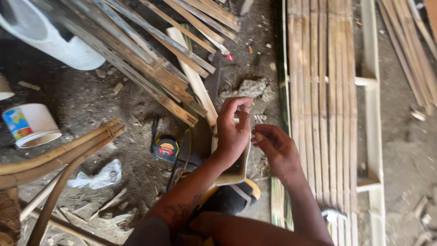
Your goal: The person assembles a bamboo frame by placing thin bamboo slats across a rectangular frame and securing them with nails using a hammer. The person repeatedly retrieves nails from a container and hammers them into the slats to fasten them to the frame.
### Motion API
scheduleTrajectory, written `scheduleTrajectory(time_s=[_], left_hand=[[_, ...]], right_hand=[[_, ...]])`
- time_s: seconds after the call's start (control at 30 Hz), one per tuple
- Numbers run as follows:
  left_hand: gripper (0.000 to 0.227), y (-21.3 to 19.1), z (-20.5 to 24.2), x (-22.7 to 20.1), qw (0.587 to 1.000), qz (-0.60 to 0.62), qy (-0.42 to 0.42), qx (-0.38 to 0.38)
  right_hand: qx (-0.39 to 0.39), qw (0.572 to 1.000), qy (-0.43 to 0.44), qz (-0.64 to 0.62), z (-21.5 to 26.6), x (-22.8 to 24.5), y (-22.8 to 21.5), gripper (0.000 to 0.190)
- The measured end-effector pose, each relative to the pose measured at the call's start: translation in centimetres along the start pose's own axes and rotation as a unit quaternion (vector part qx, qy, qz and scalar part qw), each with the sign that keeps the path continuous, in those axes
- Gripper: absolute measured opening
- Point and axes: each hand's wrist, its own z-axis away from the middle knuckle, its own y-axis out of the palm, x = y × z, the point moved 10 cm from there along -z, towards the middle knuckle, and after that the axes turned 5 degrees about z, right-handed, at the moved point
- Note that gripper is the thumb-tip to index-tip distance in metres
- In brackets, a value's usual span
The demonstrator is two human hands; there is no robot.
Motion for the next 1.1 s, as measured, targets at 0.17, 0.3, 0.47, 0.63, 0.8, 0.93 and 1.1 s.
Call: scheduleTrajectory(time_s=[0.17, 0.3, 0.47, 0.63, 0.8, 0.93, 1.1], left_hand=[[0.019, 0.9, 1.6, -0.9, 1.000, -0.007, -0.014, 0.016], [0.019, 0.2, 2.0, -1.8, 1.000, 0.014, -0.001, 0.012], [0.009, -1.2, 1.0, -0.5, 1.000, 0.004, -0.007, 0.019], [0.023, -2.0, 0.7, 0.7, 0.997, -0.060, -0.030, 0.044], [0.024, -1.2, -1.2, 0.9, 0.995, -0.093, -0.013, 0.045], [0.025, 0.7, -0.7, 2.4, 0.991, -0.105, -0.057, 0.055], [0.041, 1.2, 0.1, 5.7, 0.991, -0.111, -0.079, 0.007]], right_hand=[[-0.046, 0.999, 0.008, 0.021, 4.3, 0.8, -2.0, 0.036], [-0.054, 0.999, -0.008, 0.004, 5.2, 2.4, -1.6, 0.035], [-0.033, 0.997, -0.040, -0.053, 3.7, 3.0, 1.3, 0.035], [-0.010, 0.997, -0.020, -0.069, 1.5, 2.1, 2.6, 0.035], [0.011, 0.997, -0.017, -0.071, -0.8, 1.1, 2.0, 0.032], [0.032, 0.991, -0.051, -0.117, -4.5, 0.8, 1.2, 0.029], [0.017, 0.986, 0.018, -0.164, -10.1, -3.1, 0.3, 0.026]])
